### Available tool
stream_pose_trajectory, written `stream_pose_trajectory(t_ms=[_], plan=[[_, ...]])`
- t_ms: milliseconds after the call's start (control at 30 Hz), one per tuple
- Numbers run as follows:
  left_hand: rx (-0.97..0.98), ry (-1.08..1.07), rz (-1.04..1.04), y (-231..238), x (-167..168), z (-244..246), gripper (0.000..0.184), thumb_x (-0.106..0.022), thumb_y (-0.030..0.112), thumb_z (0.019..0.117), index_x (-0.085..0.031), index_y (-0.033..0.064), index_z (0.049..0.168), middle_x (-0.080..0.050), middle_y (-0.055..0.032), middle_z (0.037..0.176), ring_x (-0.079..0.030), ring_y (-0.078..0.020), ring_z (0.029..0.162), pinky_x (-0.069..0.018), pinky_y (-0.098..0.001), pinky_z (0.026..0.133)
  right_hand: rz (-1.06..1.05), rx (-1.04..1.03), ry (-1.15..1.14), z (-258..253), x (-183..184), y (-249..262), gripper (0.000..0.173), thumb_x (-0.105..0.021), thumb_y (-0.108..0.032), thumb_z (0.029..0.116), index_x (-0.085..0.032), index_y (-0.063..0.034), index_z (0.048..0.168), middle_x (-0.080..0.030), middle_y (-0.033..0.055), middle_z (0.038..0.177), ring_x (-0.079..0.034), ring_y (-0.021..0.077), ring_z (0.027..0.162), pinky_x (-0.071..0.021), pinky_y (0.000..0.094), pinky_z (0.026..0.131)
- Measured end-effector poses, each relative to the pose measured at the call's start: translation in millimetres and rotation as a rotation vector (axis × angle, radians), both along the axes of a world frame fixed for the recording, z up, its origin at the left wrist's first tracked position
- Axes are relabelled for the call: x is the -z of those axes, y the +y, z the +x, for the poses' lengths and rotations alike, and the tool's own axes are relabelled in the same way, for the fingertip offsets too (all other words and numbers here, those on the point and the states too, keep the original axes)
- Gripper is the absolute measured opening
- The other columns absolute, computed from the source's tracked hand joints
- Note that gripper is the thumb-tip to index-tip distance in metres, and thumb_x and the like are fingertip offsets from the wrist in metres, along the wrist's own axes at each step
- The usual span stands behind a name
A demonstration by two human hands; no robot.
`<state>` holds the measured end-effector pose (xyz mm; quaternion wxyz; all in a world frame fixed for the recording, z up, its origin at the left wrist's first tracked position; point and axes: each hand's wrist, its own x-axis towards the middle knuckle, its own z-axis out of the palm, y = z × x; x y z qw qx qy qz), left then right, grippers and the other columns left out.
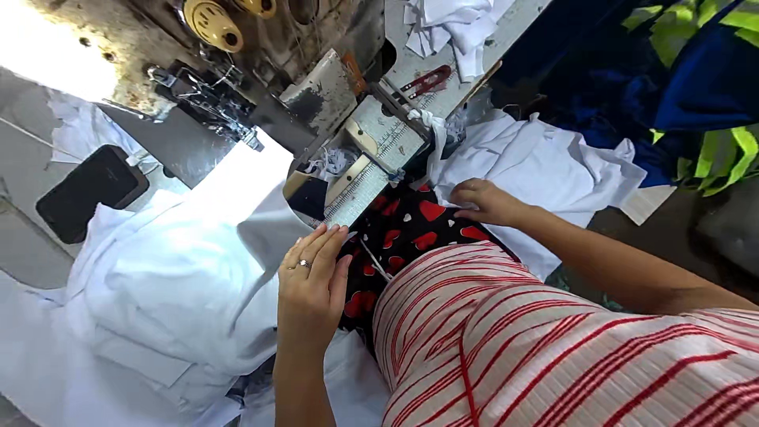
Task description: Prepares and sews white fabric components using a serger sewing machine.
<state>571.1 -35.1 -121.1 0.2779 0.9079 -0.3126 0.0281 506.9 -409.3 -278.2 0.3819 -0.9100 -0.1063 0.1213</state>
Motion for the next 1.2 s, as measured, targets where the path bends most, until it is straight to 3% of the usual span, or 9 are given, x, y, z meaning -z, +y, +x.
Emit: stream_pose_trajectory(t_ms=[100,233,367,467,633,833,933,1067,1200], plan=[[0.029,0.05,-0.038,-5,2,-3,0.031,-0.055,0.023,0.1046,-0.07,0.0057,0.124,-0.073,-0.0117,0.122,-0.063,-0.0262,0.126,-0.0452,-0.0451,0.109,0.046,0.131,0.0,8,-6,-6,0.019,-0.058,-0.008,0.1004,-0.07,0.0074,0.104,-0.071,0.0228,0.101,-0.069,0.038,0.1,-0.0536,0.0579,0.092],[0.063,0.165,-0.112,-17,5,-5,0.03,-0.055,0.02,0.1033,-0.071,0.0036,0.123,-0.074,-0.0126,0.116,-0.069,-0.0229,0.112,-0.0517,-0.0414,0.101,0.086,0.52,-0.021,19,-39,-68,0.032,-0.049,-0.019,0.107,-0.063,0.0095,0.111,-0.067,0.0211,0.093,-0.065,0.0242,0.083,-0.0539,0.0464,0.081],[0.141,0.247,-0.203,-44,2,-5,0.026,-0.057,0.016,0.1016,-0.074,0.0049,0.118,-0.076,-0.009,0.11,-0.071,-0.0176,0.107,-0.0544,-0.0354,0.099,0.204,0.606,-0.139,20,-105,-103,0.025,-0.053,-0.022,0.1047,-0.061,0.001,0.104,-0.06,-0.0004,0.086,-0.056,-0.0018,0.075,-0.0509,0.0203,0.073],[0.194,0.54,-0.394,-86,-4,-5,0.02,-0.059,0.011,0.101,-0.075,0.0005,0.108,-0.076,-0.007,0.1,-0.071,-0.0075,0.092,-0.058,-0.0251,0.087,0.306,0.517,-0.154,18,-141,-73,0.015,-0.055,-0.017,0.103,-0.062,-0.0048,0.1,-0.06,-0.0083,0.084,-0.056,-0.007,0.072,-0.0507,0.0143,0.069],[0.087,1.347,-0.299,-168,40,-3,0.035,-0.049,0.023,0.1087,-0.061,-0.0061,0.125,-0.069,-0.0155,0.112,-0.07,-0.0159,0.096,-0.0574,-0.0334,0.087,0.399,0.327,0.197,-14,-108,10,0.016,-0.061,-0.009,0.0995,-0.067,0.005,0.104,-0.068,0.007,0.078,-0.064,0.007,0.063,-0.0576,0.0266,0.06],[0.039,1.369,-0.199,-175,83,-2,0.028,-0.06,0.013,0.1027,-0.06,-0.0071,0.122,-0.068,-0.0145,0.107,-0.068,-0.0143,0.088,-0.0576,-0.0312,0.081,0.647,0.461,0.45,-42,-57,33,0.012,-0.069,-0.012,0.0948,-0.063,-0.001,0.099,-0.064,-0.0036,0.076,-0.061,0.0015,0.062,-0.0544,0.0205,0.062],[0.036,1.414,-0.241,-187,91,-6,0.049,-0.064,0.013,0.0999,-0.045,-0.008,0.139,-0.068,-0.0184,0.112,-0.068,-0.0175,0.09,-0.0579,-0.0353,0.081,0.682,0.474,0.394,-43,-56,36,0.017,-0.067,-0.01,0.0938,-0.064,0.0036,0.103,-0.064,0.0009,0.077,-0.059,0.0031,0.063,-0.0518,0.023,0.063],[0.002,1.254,-0.446,-191,100,-5,0.046,-0.063,-0.001,0.095,-0.046,-0.0101,0.136,-0.069,-0.0155,0.099,-0.068,-0.0145,0.081,-0.0584,-0.0327,0.076,0.631,0.486,0.257,-42,-49,26,0.024,-0.07,-0.021,0.0936,-0.058,0.0,0.097,-0.058,0.0043,0.081,-0.056,0.0071,0.066,-0.0491,0.0254,0.063],[-0.006,1.171,-0.512,-190,102,-7,0.036,-0.059,-0.005,0.0957,-0.049,-0.0111,0.13,-0.068,-0.0134,0.098,-0.068,-0.0128,0.083,-0.0589,-0.0304,0.076,0.275,0.376,0.243,-40,-48,6,0.042,-0.068,-0.024,0.0983,-0.061,0.0056,0.127,-0.062,0.0269,0.126,-0.065,0.038,0.108,-0.0518,0.0567,0.094]])
